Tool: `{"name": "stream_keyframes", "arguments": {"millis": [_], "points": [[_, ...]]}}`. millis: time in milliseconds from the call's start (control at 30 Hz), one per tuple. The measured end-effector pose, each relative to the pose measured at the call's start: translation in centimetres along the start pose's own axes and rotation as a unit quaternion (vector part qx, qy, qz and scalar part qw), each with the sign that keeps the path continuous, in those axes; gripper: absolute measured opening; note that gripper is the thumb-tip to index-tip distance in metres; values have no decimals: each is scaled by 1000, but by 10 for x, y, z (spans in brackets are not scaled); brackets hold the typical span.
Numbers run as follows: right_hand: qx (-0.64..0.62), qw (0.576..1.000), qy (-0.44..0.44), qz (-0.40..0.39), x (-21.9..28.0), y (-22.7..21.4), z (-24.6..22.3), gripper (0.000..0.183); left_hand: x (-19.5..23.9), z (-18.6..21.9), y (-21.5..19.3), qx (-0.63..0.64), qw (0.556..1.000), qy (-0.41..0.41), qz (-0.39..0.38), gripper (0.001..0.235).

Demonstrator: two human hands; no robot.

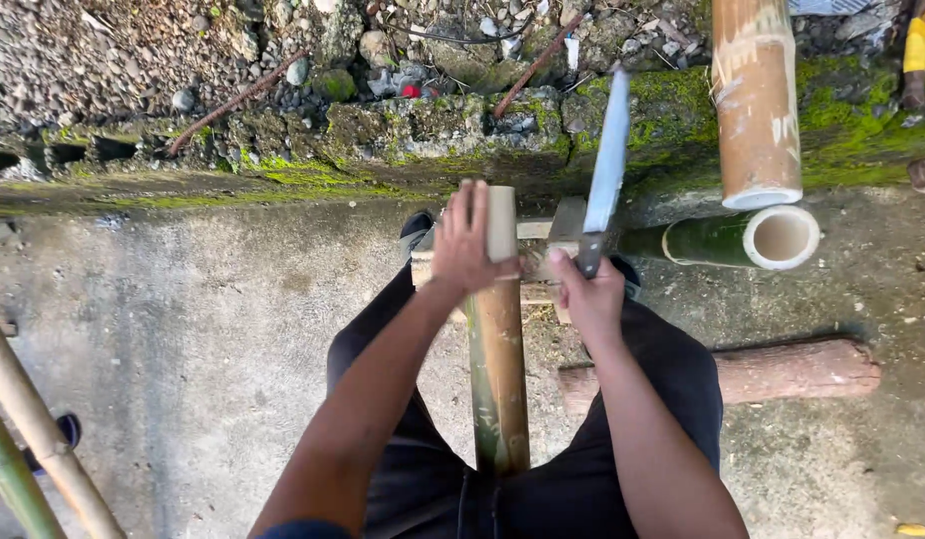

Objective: The recorder is using a knife to scrape the outer surface and nodes of a bamboo stalk to prepare it for use.

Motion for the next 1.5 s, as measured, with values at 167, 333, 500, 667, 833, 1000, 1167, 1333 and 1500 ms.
{"name": "stream_keyframes", "arguments": {"millis": [167,333,500,667,833,1000,1167,1333,1500], "points": [[-53,998,-20,16,-14,-5,7,30,2,-174,55,154,913,-374,-54,71],[-55,998,-41,10,-19,3,11,28,-36,-73,-22,50,985,-153,67,67],[16,999,-24,16,-21,3,14,23,34,-191,97,185,820,-543,0,56],[-14,999,-14,27,-30,2,20,21,-21,-83,27,150,952,-265,-38,82],[19,999,-19,17,-22,4,22,25,49,-159,92,256,777,-574,-27,60],[103,993,-47,34,-24,6,9,30,10,-8,-20,31,985,-169,22,99],[135,988,-65,41,-18,6,-2,26,23,-52,7,241,925,-284,-77,78],[159,987,-18,22,-12,16,-2,28,35,-90,17,187,905,-377,-70,46],[155,984,-61,-60,-10,37,9,24,-20,11,-42,383,890,-247,-7,92]]}}
Point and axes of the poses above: each hand's wrist, its own x-axis away from the middle knuckle, its own y-axis out of the palm, z = x × y, the point moved 10 cm from there along -x, towards the middle knuckle
